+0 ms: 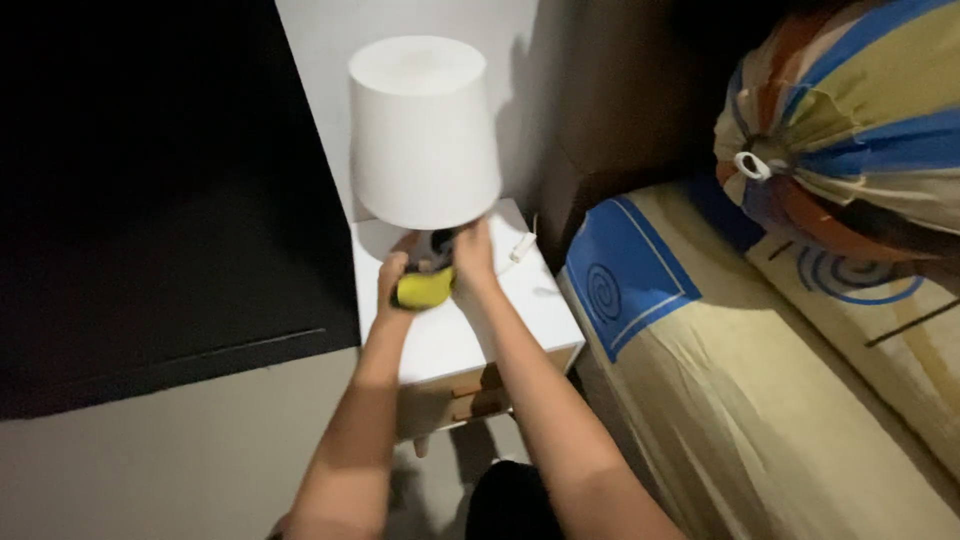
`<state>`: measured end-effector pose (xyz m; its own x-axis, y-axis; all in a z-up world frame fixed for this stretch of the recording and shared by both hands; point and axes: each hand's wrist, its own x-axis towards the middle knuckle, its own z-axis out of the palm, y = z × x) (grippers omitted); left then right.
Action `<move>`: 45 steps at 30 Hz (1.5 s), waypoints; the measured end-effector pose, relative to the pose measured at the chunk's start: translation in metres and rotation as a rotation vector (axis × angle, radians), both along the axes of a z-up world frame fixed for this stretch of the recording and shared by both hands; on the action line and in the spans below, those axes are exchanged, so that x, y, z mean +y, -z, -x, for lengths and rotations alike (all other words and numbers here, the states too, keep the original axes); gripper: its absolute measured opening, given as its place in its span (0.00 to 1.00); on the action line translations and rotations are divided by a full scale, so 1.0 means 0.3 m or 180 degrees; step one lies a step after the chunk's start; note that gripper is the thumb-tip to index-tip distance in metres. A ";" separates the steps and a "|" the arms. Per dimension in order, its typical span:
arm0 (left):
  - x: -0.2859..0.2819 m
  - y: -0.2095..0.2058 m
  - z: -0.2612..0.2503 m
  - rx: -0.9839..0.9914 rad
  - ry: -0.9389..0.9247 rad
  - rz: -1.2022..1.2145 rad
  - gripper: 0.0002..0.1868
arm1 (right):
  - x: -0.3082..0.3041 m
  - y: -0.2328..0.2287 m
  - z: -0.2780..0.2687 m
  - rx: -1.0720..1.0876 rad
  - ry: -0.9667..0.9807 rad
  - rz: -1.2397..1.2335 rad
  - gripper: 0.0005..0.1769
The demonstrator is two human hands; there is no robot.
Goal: Organize a nightstand drawer and clean the surface and lamp with a spray and cloth.
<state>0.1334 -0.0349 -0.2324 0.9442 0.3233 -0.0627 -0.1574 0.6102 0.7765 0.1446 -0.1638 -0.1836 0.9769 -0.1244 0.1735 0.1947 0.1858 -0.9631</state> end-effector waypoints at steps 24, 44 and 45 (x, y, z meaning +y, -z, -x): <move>-0.060 -0.100 -0.084 -0.0155 0.0020 -0.4263 0.37 | -0.072 -0.298 0.192 -0.4511 0.0683 0.4581 0.24; -0.147 -0.111 -0.084 -0.0742 -0.1618 -0.5496 0.19 | -0.142 -0.556 0.232 -0.4513 0.0579 0.4665 0.21; -0.165 -0.235 0.005 -0.0162 -0.1205 -0.5447 0.31 | -0.135 -0.631 0.242 -0.4469 0.0788 0.4500 0.20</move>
